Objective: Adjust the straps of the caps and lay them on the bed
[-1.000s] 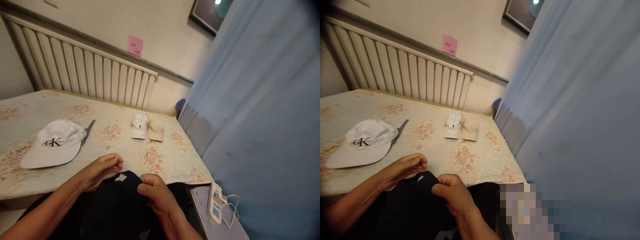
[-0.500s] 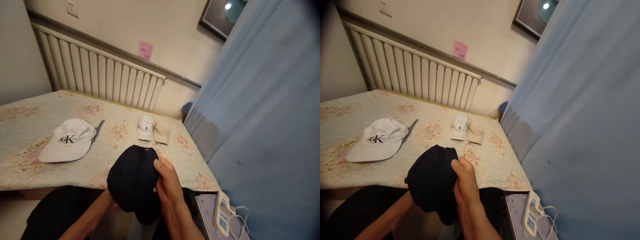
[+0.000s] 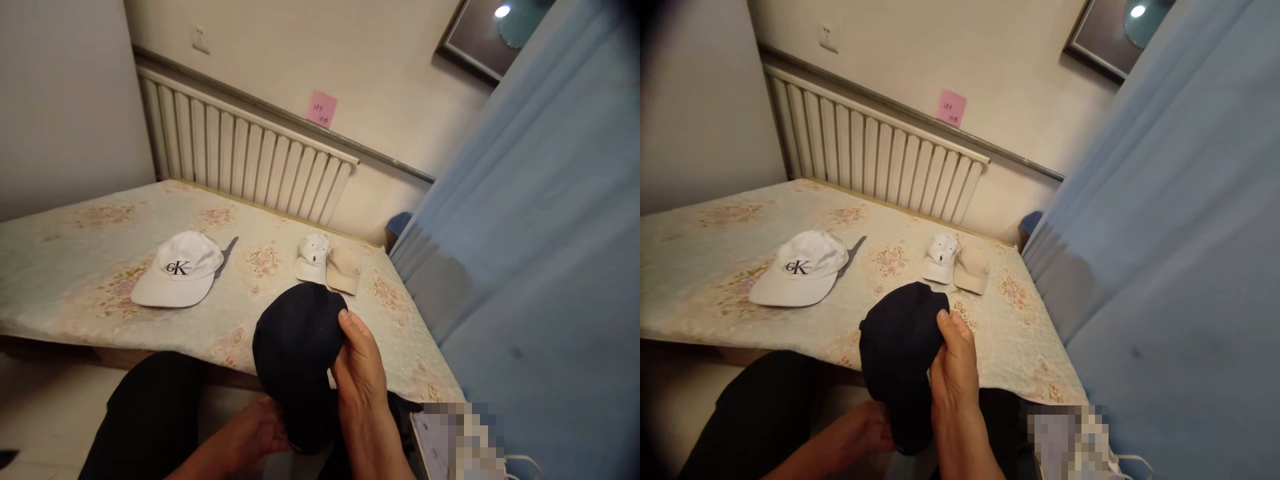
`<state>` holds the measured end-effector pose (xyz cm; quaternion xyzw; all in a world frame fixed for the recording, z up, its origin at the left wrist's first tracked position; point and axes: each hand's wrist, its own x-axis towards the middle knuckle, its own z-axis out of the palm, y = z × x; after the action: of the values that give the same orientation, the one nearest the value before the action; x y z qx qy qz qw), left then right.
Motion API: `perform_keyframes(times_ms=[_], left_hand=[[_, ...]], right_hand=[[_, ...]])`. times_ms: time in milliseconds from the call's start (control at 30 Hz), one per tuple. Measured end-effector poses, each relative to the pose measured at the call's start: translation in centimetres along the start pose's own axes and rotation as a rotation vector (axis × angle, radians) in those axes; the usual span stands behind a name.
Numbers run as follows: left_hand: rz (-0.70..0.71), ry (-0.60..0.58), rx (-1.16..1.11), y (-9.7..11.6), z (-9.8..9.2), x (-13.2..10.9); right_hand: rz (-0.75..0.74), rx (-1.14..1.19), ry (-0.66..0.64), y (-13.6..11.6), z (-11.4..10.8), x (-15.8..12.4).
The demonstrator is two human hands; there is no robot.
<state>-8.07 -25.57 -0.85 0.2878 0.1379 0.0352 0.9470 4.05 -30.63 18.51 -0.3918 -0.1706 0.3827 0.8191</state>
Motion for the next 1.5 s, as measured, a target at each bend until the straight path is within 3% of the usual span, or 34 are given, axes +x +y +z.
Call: perform_keyframes(times_ms=[200,400,700,1133,1500], left_hand=[[0.075,0.084,-0.121,0.7,-0.2,-0.5],[0.176,0.066,-0.210,1.7,-1.5,-0.7],[0.217,0.160,-0.263,3.4,-0.7,-0.8],[0.282,0.362,-0.329,4.8,0.4,-0.2],[0.296,0.396,-0.347,5.0,1.4,-0.3]], right_hand=[[-0.042,0.029,0.021,-0.3,-1.5,0.8],[-0.060,0.151,0.119,-0.4,-3.8,1.8],[-0.014,0.233,0.181,0.8,-5.9,2.8],[-0.087,0.220,0.053,2.5,-6.5,2.6],[-0.032,0.137,-0.119,3.3,-6.5,1.8]])
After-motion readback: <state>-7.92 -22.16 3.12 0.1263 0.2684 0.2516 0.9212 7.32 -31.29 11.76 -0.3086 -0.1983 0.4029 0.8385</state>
